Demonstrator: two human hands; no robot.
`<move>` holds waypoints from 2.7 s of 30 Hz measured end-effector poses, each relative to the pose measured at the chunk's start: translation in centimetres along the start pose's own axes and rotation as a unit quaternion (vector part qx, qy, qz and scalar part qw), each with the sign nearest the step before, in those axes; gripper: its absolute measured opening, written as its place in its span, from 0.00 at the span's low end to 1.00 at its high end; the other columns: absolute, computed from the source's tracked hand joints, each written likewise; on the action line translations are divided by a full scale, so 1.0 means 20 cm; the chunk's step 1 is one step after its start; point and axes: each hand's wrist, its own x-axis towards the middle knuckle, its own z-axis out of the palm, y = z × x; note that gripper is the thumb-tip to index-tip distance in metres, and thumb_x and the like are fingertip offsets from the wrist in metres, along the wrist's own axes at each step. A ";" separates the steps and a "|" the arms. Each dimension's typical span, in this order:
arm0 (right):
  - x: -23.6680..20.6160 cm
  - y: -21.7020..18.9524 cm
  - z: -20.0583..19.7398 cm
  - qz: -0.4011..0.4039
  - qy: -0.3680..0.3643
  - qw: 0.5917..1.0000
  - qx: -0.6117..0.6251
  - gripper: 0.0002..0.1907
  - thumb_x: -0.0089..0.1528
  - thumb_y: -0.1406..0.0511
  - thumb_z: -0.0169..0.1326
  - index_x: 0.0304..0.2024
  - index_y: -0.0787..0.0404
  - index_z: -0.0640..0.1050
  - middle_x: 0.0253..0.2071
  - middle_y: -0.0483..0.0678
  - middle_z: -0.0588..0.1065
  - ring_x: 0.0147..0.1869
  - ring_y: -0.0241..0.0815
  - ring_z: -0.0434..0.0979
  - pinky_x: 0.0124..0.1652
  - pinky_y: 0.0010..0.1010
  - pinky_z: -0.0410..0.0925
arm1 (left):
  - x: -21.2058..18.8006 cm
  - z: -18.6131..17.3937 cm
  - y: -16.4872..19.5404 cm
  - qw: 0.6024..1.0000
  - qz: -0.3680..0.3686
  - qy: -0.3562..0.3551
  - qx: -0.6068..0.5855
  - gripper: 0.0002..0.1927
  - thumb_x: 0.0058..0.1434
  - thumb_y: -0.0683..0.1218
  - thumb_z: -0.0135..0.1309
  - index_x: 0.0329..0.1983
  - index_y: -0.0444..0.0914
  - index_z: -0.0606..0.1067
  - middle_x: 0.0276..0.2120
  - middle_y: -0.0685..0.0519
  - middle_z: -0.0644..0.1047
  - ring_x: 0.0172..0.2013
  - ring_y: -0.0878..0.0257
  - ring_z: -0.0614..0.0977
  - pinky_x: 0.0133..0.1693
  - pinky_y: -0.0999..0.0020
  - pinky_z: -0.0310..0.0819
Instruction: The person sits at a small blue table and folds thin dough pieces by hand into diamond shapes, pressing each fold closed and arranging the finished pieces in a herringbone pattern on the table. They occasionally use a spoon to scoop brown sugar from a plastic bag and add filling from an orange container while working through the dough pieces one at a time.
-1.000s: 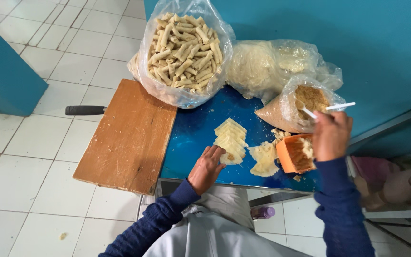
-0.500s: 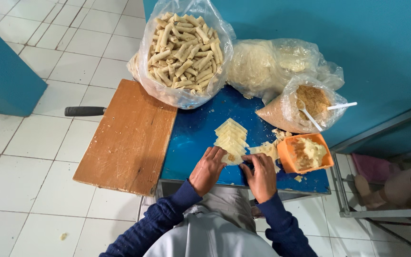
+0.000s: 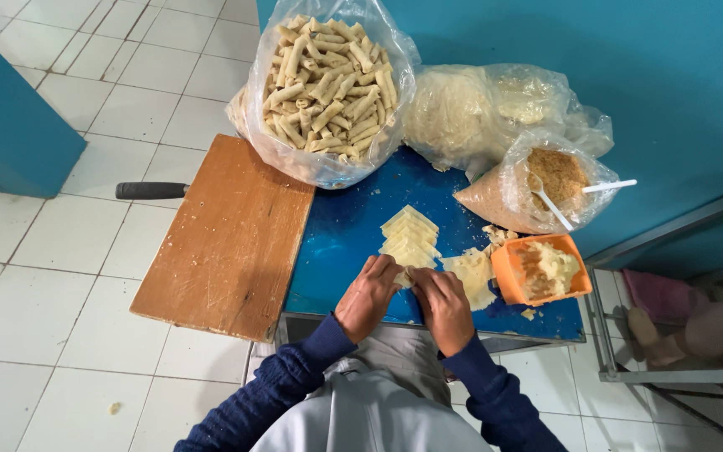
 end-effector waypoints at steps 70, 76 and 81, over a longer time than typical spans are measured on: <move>0.29 0.14 0.03 0.020 -0.065 0.998 -0.009 0.30 0.59 0.72 0.57 0.65 0.53 0.75 0.49 0.46 0.75 0.53 0.51 0.70 0.53 0.44 0.63 | -0.01 -0.04 0.00 0.987 0.056 -0.018 0.152 0.18 0.60 0.44 0.56 0.54 0.36 0.75 0.48 0.50 0.73 0.51 0.55 0.75 0.51 0.63 0.73; 0.34 0.15 0.05 0.060 -0.082 0.994 0.036 0.26 0.59 0.68 0.61 0.61 0.53 0.76 0.39 0.44 0.79 0.43 0.43 0.78 0.45 0.38 0.67 | -0.01 -0.04 0.01 0.990 0.069 0.000 0.122 0.18 0.60 0.45 0.58 0.53 0.39 0.75 0.47 0.50 0.72 0.52 0.54 0.74 0.51 0.61 0.73; 0.54 0.29 -0.09 0.192 -0.154 0.955 0.164 0.24 0.64 0.67 0.58 0.63 0.56 0.73 0.38 0.49 0.81 0.37 0.39 0.81 0.39 0.31 0.73 | -0.01 -0.04 0.00 0.991 0.067 -0.001 0.112 0.18 0.60 0.46 0.58 0.54 0.40 0.76 0.48 0.50 0.73 0.52 0.54 0.74 0.50 0.61 0.73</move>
